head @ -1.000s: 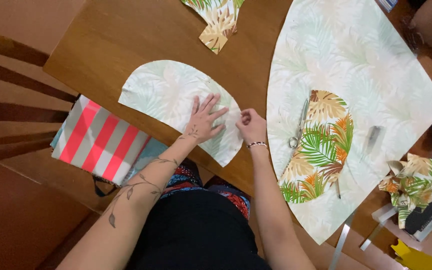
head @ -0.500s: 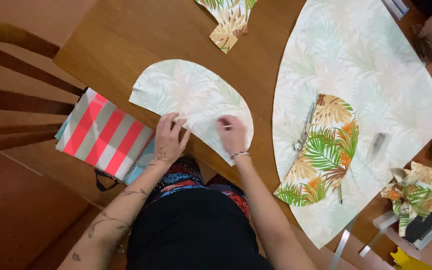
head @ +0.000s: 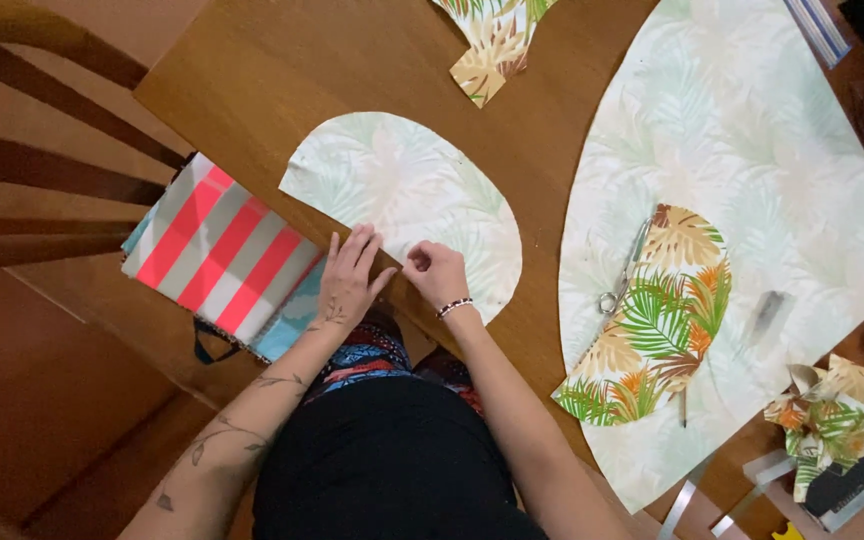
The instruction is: The person aligns two pieces of patterned fabric on a wooden table and secures them together using straight pins. They smooth the fabric layers, insert pins along the edges, and adjust the pieces to maintain alignment throughout the process.
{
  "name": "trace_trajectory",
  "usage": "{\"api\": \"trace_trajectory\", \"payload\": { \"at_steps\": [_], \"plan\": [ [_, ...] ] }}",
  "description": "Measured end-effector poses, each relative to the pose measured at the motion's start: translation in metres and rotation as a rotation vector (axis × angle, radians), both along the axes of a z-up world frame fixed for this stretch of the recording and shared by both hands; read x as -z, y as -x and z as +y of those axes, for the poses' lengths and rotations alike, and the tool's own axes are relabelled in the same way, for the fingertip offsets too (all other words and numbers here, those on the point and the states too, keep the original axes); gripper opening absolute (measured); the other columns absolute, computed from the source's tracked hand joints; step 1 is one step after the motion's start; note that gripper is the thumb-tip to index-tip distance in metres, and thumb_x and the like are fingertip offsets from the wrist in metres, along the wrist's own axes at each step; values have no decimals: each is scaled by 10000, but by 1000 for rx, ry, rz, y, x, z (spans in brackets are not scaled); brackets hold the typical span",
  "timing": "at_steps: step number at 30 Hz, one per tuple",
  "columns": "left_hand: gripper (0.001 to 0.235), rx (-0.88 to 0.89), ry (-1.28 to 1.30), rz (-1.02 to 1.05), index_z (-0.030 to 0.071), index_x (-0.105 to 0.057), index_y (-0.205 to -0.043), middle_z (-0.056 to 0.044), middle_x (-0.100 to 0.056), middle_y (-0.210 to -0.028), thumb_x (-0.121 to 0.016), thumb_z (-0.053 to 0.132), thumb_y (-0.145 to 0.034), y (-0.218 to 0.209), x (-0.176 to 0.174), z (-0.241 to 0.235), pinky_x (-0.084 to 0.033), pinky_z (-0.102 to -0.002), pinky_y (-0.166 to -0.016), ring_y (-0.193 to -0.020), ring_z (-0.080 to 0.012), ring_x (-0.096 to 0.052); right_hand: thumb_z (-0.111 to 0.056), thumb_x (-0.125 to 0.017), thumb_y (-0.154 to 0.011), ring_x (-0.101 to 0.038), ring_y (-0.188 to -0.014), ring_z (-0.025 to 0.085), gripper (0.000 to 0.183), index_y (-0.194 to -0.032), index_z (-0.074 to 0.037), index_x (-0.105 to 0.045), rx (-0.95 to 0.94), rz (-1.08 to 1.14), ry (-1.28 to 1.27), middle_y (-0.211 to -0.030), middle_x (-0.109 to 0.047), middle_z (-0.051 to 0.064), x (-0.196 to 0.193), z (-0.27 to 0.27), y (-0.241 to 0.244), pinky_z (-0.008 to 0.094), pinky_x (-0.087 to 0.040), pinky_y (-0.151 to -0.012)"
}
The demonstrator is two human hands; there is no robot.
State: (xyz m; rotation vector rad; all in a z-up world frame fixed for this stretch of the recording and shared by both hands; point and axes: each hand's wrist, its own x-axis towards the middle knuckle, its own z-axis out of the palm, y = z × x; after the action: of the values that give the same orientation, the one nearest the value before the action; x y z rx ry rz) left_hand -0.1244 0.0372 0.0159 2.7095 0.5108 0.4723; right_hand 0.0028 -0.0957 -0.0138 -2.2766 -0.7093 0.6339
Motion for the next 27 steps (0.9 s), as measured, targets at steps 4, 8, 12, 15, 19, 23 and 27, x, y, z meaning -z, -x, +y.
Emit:
{"api": "trace_trajectory", "payload": {
  "at_steps": [4,8,12,15,19,23,27],
  "plan": [
    [522,-15,75,-55,46,-645,-1268,-134,-614,-1328,-768,396,-901,-1,3,-2,-384,-483,-1159,-1310,-288,-559,-230,-752,-752,-701,-663,167,85,-823,-190,-729,-7,-1,-19,-675,-689,7,6,-2,-1,310,-581,-675],
    [508,-1,90,-92,38,-659,-1264,-128,-635,-1298,-777,368,-897,1,8,-2,-392,-438,-1167,-1310,-278,-562,-257,-753,-759,-704,-669,158,88,-830,-207,-737,-15,9,-8,-679,-689,-8,9,-1,-1,306,-580,-678],
    [463,29,117,-134,59,-701,-1234,-100,-683,-1240,-811,322,-870,1,7,-7,-404,-403,-1170,-1274,-246,-597,-249,-749,-792,-717,-706,185,110,-891,-199,-752,14,56,-41,-730,-709,26,1,0,-1,320,-592,-702],
    [468,34,102,-146,76,-703,-1233,-83,-687,-1228,-822,329,-857,2,16,-7,-403,-402,-1173,-1269,-230,-601,-212,-753,-809,-725,-735,209,117,-922,-182,-753,31,55,-88,-764,-713,54,-15,-1,1,318,-600,-712],
    [461,47,103,-143,83,-704,-1236,-77,-688,-1227,-816,328,-862,2,14,-6,-397,-406,-1172,-1271,-222,-601,-203,-758,-836,-730,-760,247,118,-948,-168,-750,32,13,-93,-788,-706,76,-13,-2,4,349,-611,-713],
    [444,62,89,-127,89,-700,-1251,-82,-684,-1228,-797,322,-885,1,12,-7,-368,-457,-1183,-1271,-231,-600,-231,-754,-854,-725,-757,224,99,-946,-194,-750,73,27,-111,-792,-698,56,-10,-3,5,329,-609,-707],
    [488,36,10,-82,102,-686,-1272,-72,-672,-1248,-772,397,-893,-3,3,-1,-313,-499,-1211,-1291,-218,-590,-247,-787,-825,-718,-720,175,114,-922,-195,-758,90,96,-98,-762,-698,25,-6,-3,4,294,-602,-689]
  ]
}}
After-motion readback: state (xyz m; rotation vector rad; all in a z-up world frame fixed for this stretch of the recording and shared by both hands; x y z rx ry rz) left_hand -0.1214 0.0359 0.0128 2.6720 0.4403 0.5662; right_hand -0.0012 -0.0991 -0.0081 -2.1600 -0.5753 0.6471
